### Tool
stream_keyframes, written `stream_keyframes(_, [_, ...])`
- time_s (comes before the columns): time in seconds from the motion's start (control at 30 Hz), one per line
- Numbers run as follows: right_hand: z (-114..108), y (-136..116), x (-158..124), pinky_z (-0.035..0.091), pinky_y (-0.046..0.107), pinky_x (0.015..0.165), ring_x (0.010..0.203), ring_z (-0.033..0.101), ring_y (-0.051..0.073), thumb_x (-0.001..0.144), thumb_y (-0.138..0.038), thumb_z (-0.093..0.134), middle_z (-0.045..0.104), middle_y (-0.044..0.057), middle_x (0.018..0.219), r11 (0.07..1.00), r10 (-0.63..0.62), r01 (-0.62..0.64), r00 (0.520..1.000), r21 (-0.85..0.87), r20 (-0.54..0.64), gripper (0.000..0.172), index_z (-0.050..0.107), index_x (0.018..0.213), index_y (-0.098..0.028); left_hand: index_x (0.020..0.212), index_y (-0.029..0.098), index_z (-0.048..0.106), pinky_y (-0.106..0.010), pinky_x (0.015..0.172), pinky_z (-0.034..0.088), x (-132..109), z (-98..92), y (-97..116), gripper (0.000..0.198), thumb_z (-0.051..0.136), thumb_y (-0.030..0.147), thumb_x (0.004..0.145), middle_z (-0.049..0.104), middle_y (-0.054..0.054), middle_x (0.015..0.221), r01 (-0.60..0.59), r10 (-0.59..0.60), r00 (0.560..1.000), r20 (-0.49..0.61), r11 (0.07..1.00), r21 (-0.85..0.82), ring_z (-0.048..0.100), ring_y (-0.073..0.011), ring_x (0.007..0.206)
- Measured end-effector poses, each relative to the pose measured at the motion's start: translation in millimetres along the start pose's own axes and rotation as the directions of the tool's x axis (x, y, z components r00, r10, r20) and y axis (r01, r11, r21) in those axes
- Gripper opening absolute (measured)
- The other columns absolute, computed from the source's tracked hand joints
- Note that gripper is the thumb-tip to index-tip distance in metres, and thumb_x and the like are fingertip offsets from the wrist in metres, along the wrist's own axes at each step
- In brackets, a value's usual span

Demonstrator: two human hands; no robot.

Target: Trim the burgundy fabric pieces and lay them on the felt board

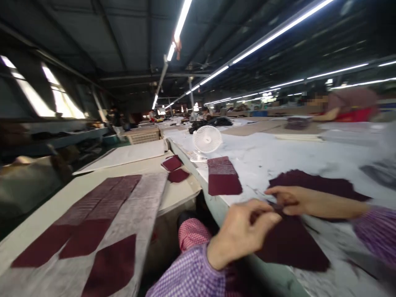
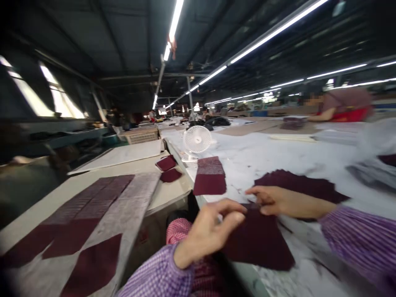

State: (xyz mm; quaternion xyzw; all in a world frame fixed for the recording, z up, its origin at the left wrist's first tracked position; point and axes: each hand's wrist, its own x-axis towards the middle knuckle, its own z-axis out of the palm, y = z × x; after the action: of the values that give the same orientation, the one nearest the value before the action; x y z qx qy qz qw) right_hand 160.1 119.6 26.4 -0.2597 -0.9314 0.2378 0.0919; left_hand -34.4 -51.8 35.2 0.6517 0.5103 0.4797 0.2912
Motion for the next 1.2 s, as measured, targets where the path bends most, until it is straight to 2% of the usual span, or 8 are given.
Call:
stream_keyframes(0.03, [-5,-14,0,0.044,0.027,0.058,0.065,0.056,0.016,0.079,-0.040,0.053,0.057,0.003,0.073,0.994,-0.006,-0.006,0.994,0.110,0.110,0.050,0.052,0.125,-0.020,0.096,0.019,0.066,-0.027,0.081,0.047,9,-6.3,-4,0.027,0.048,0.036,0.086,0.068,-0.004,0.093,-0.031,0.035,0.998,-0.056,0.996,0.080,0.061,-0.0171,0.084])
stream_keyframes(0.1, [-12,-32,2,0.043,0.026,0.062,0.070,0.054,0.015,0.077,-0.030,0.054,0.056,0.003,0.082,0.980,-0.019,-0.015,0.985,0.200,0.169,0.054,0.046,0.129,-0.015,0.103,0.018,0.063,-0.028,0.084,0.045,28,-12.2,-16,0.026,0.047,0.031,0.087,0.066,-0.005,0.101,-0.068,0.095,0.991,-0.097,0.965,0.254,0.059,-0.0179,0.090])
stream_keyframes(0.23, [-9,-38,8,0.041,0.025,0.065,0.072,0.052,0.014,0.076,-0.020,0.052,0.057,0.002,0.082,0.986,-0.054,0.029,0.987,0.165,0.151,0.049,0.047,0.125,-0.011,0.107,0.019,0.060,-0.030,0.089,0.041,56,-0.4,-39,0.026,0.054,0.030,0.084,0.064,-0.005,0.104,-0.097,0.064,0.994,0.084,0.867,0.490,0.054,-0.0204,0.100])
stream_keyframes(0.47, [-3,-27,6,0.041,0.024,0.058,0.063,0.052,0.012,0.074,-0.020,0.056,0.056,0.001,0.076,0.995,0.036,-0.040,0.999,0.086,0.040,0.033,0.054,0.106,-0.012,0.107,0.018,0.058,-0.029,0.074,0.041,72,26.4,-50,0.033,0.063,0.029,0.077,0.062,-0.001,0.077,-0.035,-0.009,0.997,0.079,0.842,0.538,0.055,-0.0190,0.084])
stream_keyframes(0.7, [-7,-32,0,0.041,0.023,0.056,0.057,0.057,0.012,0.075,-0.020,0.056,0.059,-0.001,0.066,0.996,0.091,-0.092,0.994,0.010,0.054,0.019,0.058,0.093,-0.013,0.084,0.021,0.068,-0.027,0.078,0.041,76,36.4,-52,0.010,0.060,0.023,0.080,0.064,-0.002,0.087,-0.103,0.074,0.994,0.076,0.845,0.525,0.057,-0.0176,0.088])
stream_keyframes(0.8, [-16,-33,-3,0.041,0.022,0.056,0.057,0.058,0.012,0.077,-0.021,0.054,0.061,0.000,0.066,0.997,0.056,-0.053,0.996,-0.051,0.065,0.016,0.060,0.090,-0.013,0.087,0.022,0.070,-0.026,0.077,0.042,78,37.4,-54,0.015,0.057,0.018,0.081,0.067,-0.001,0.087,-0.132,0.084,0.990,0.114,0.832,0.539,0.059,-0.0164,0.085])
stream_keyframes(0.97, [-29,-29,-7,0.042,0.023,0.063,0.061,0.059,0.012,0.083,-0.018,0.046,0.065,0.004,0.075,0.975,-0.026,0.017,0.999,-0.221,-0.039,0.022,0.066,0.090,-0.012,0.084,0.023,0.072,-0.025,0.072,0.043,79,36.2,-55,0.020,0.054,0.015,0.082,0.066,-0.002,0.086,-0.185,0.126,0.982,0.139,0.770,0.611,0.060,-0.0154,0.079])
stream_keyframes(1.2, [-19,-18,-2,0.041,0.024,0.069,0.073,0.057,0.014,0.081,-0.012,0.048,0.065,0.006,0.082,0.931,-0.114,0.106,0.993,-0.349,-0.003,0.021,0.068,0.089,-0.013,0.089,0.025,0.073,-0.023,0.071,0.042,76,35.8,-55,0.020,0.056,0.017,0.082,0.065,-0.001,0.085,-0.196,0.143,0.981,0.134,0.760,0.620,0.060,-0.0151,0.082])
